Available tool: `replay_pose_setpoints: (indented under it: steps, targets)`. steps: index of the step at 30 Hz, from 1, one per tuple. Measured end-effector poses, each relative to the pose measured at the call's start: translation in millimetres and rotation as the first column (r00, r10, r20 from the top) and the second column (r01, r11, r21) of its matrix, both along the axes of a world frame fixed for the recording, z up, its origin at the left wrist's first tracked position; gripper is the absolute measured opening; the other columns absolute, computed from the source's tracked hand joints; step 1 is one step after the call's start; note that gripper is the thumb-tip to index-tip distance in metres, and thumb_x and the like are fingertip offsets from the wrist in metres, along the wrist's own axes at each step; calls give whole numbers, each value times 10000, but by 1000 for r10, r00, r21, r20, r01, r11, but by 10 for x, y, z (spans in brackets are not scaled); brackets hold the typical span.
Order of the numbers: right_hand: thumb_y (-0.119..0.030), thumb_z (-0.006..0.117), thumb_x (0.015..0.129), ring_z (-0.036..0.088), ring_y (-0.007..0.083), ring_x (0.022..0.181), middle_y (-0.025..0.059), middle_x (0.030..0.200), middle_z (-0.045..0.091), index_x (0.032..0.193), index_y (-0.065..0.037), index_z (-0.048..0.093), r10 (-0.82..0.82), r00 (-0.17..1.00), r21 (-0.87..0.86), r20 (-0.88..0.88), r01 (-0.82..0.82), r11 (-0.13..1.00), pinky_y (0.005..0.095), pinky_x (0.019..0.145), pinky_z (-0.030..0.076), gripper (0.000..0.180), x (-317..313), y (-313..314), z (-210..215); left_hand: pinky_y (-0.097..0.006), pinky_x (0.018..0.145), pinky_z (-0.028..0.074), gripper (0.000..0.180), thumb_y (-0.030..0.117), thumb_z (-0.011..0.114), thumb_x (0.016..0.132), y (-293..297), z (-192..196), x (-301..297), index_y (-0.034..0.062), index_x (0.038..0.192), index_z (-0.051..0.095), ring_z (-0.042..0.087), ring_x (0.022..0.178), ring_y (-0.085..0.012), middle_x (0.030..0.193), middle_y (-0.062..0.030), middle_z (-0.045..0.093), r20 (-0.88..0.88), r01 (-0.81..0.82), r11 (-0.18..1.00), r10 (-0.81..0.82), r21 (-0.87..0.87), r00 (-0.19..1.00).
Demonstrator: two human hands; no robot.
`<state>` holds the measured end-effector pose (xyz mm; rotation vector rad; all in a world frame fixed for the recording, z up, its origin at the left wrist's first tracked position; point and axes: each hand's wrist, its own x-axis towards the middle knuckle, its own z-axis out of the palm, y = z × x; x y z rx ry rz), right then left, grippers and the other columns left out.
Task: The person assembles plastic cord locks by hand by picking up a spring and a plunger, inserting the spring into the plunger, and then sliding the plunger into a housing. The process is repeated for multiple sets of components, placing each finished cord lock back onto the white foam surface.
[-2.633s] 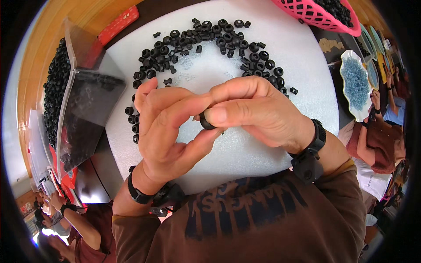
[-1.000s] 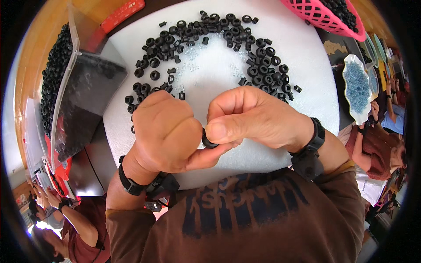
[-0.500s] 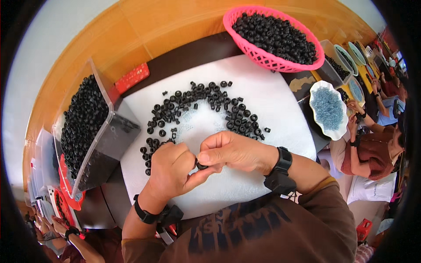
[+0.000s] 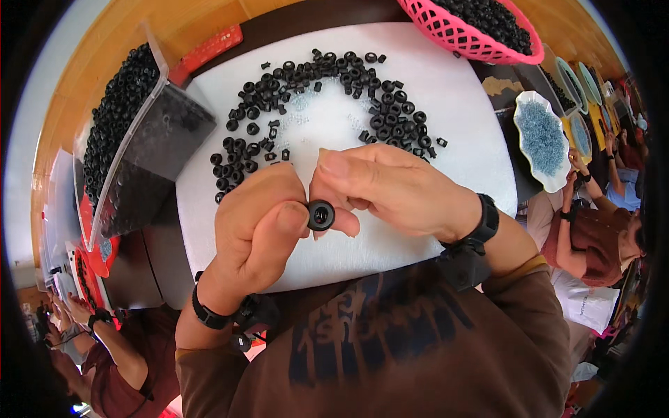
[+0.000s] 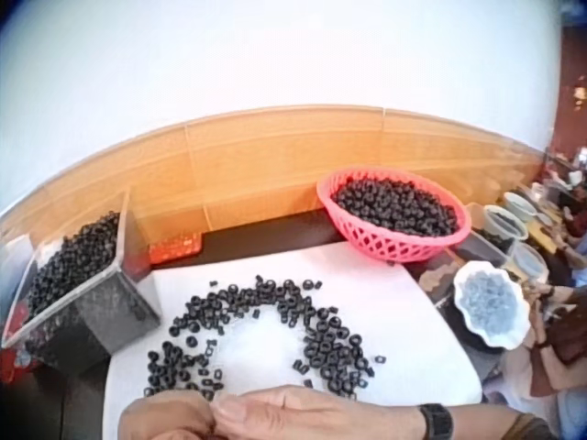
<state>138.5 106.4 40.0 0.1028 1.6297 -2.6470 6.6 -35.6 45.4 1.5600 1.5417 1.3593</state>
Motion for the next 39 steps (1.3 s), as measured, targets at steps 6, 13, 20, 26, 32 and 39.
replay_pose_setpoints:
  steps: [6,13,20,26,32,39]
  targets:
    - [-450,468,920,419,65,610,-18,642,473,817,-24,603,19,997,76,-79,-12,997,209,567,348,459,79,-93,-5,-297,497,321,287,190,425,889,-19,-7,7,16,672,497,445,539,-178,600,-61,488,-41,-4,997,7,77,999]
    - [-327,443,953,469,87,688,-8,664,472,745,-23,533,9,997,91,-74,-2,996,235,686,404,379,81,-106,41,-278,490,309,342,239,411,908,13,-3,17,32,644,480,424,519,-132,592,-42,473,160,6,1000,-8,12,987]
    - [-439,490,912,443,49,655,-16,740,554,842,-28,614,-5,999,93,-51,10,996,194,550,368,435,64,-30,-3,-262,490,297,410,288,398,928,88,-48,15,44,605,461,394,527,-117,599,-36,457,280,-94,992,67,83,958]
    - [-394,513,912,444,47,666,-21,735,546,844,-35,613,-96,993,114,-68,103,988,193,582,365,378,126,69,194,-257,493,271,442,306,393,941,77,-89,-100,55,580,445,365,539,-107,592,-30,438,256,-86,996,88,-19,963]
    - [-220,564,900,457,27,689,-30,774,541,987,-19,595,-300,947,205,-119,319,925,180,624,382,221,198,344,321,-254,517,295,403,260,429,938,118,-229,-211,37,602,436,382,555,-113,597,-30,420,147,-70,994,81,-79,986]
    - [-133,640,841,407,50,672,-35,723,455,949,-13,581,-342,806,458,-482,565,686,207,595,350,172,224,401,346,-262,516,291,356,229,499,914,158,-279,-277,28,625,444,361,555,-119,599,-19,396,50,-65,997,67,-46,997]
